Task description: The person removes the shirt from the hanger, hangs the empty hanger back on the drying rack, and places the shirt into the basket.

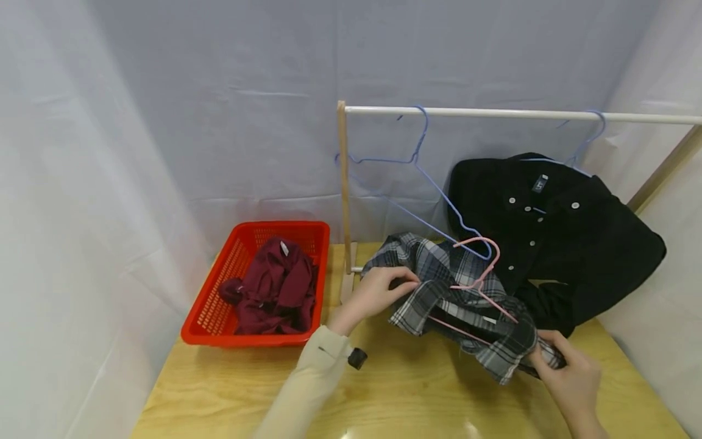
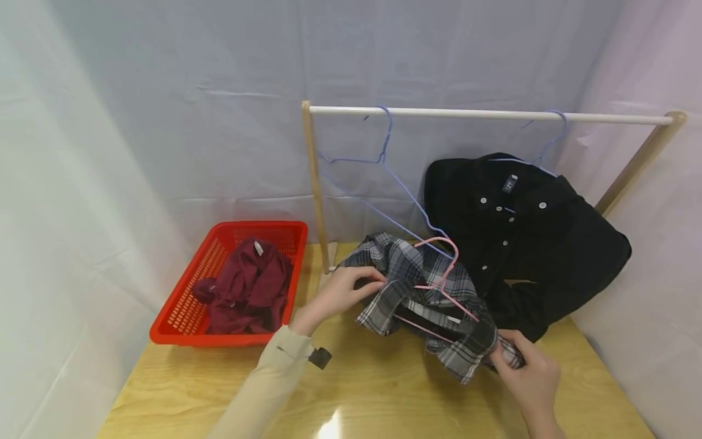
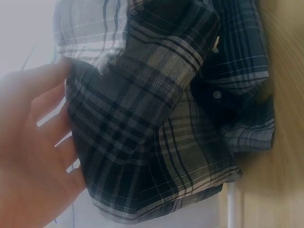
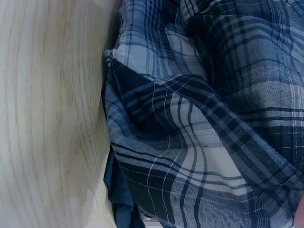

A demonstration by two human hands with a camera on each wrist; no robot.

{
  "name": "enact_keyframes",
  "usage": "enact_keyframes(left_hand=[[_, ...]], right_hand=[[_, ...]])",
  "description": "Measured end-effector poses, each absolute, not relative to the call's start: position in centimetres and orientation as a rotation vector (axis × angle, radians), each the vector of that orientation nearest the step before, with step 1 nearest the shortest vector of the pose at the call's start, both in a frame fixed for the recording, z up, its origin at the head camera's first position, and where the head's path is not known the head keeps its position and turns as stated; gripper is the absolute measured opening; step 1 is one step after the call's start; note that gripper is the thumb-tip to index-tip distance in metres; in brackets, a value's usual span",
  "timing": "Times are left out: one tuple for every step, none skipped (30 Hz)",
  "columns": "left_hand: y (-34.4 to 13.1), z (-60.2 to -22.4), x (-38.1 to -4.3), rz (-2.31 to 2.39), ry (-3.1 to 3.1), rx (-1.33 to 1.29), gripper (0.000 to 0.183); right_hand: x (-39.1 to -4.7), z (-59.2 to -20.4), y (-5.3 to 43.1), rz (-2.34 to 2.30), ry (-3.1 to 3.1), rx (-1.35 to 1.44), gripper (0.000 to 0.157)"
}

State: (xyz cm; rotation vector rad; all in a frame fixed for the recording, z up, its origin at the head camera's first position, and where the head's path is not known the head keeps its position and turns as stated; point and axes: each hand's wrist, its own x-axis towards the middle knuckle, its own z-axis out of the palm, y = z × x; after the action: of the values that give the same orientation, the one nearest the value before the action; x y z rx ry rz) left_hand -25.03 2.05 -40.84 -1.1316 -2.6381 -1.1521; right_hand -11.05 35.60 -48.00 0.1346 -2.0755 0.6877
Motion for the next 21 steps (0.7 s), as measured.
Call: enact_keyframes(left_hand=[[1.9, -41.0, -24.9, -1.170, -2.639, -1.120, 0.017], [1.8, -41.1, -24.7, -1.182, -2.637, -1.106, 0.017], [1.7, -41.2, -24.6, -1.191, -2.632, -1.093, 0.017], [1.5, -41.4, -24.5, -1.201, -2.626, -1.081, 0.017], [1.3, -41.5, -24.3, -1.213, -2.619, -1.074, 0.017], [1.2, -41.6, -24.2, -1.215, -2.615, -1.067, 0.017], [1.0, -41.7, -24.0, -1.216, -2.613, -1.054, 0.017], [0.7, -41.7, -23.8, -1.212, -2.610, -1.042, 0.017], [0.5, -41.8, -23.6, -1.217, -2.610, -1.031, 0.017], [0.2, -41.9, -23.3, -1.221, -2.613, -1.020, 0.017], [0.0, -42.0, -23.1, -1.222, -2.614, -1.005, 0.017], [-0.2, -42.0, -22.9, -1.224, -2.616, -0.989, 0.016], [-0.5, -42.1, -22.7, -1.239, -2.616, -0.977, 0.016], [-0.8, -42.2, -22.6, -1.252, -2.614, -0.965, 0.016], [-1.1, -42.4, -22.4, -1.272, -2.617, -0.953, 0.016], [-1.4, -42.6, -22.2, -1.293, -2.617, -0.941, 0.016], [-1.7, -42.7, -22.1, -1.316, -2.617, -0.930, 0.016], [-2.0, -42.9, -21.9, -1.337, -2.620, -0.918, 0.015], [-2.3, -43.1, -21.7, -1.361, -2.621, -0.908, 0.015], [-2.6, -43.3, -21.5, -1.374, -2.626, -0.890, 0.013], [-2.9, -43.6, -21.4, -1.395, -2.631, -0.872, 0.012]], right_hand=[[-11.0, -48.0, 35.6, 0.696, -2.076, 0.143, 0.014], [-11.0, -48.0, 35.5, 0.706, -2.077, 0.151, 0.015], [-11.0, -48.0, 35.4, 0.715, -2.081, 0.158, 0.015], [-11.0, -48.0, 35.3, 0.724, -2.086, 0.165, 0.016], [-11.0, -48.0, 35.2, 0.735, -2.088, 0.171, 0.017], [-11.0, -48.0, 35.2, 0.746, -2.094, 0.175, 0.018], [-11.1, -48.0, 35.0, 0.756, -2.093, 0.184, 0.015], [-11.1, -48.0, 34.9, 0.762, -2.094, 0.191, 0.011], [-11.1, -48.1, 34.8, 0.764, -2.094, 0.200, 0.009], [-11.2, -48.0, 34.7, 0.765, -2.097, 0.207, 0.008], [-11.2, -48.0, 34.6, 0.767, -2.101, 0.212, 0.007], [-11.2, -48.0, 34.4, 0.767, -2.108, 0.219, 0.009], [-11.3, -47.9, 34.3, 0.769, -2.109, 0.229, 0.012], [-11.3, -47.9, 34.2, 0.768, -2.116, 0.237, 0.011], [-11.4, -47.8, 34.0, 0.767, -2.120, 0.248, 0.010], [-11.5, -47.7, 33.8, 0.767, -2.125, 0.258, 0.011], [-11.5, -47.7, 33.7, 0.772, -2.126, 0.273, 0.010], [-11.6, -47.7, 33.5, 0.775, -2.129, 0.285, 0.009], [-11.6, -47.7, 33.3, 0.780, -2.135, 0.295, 0.008], [-11.7, -47.7, 33.1, 0.779, -2.144, 0.300, 0.008], [-11.8, -47.8, 33.0, 0.778, -2.154, 0.300, 0.010]])
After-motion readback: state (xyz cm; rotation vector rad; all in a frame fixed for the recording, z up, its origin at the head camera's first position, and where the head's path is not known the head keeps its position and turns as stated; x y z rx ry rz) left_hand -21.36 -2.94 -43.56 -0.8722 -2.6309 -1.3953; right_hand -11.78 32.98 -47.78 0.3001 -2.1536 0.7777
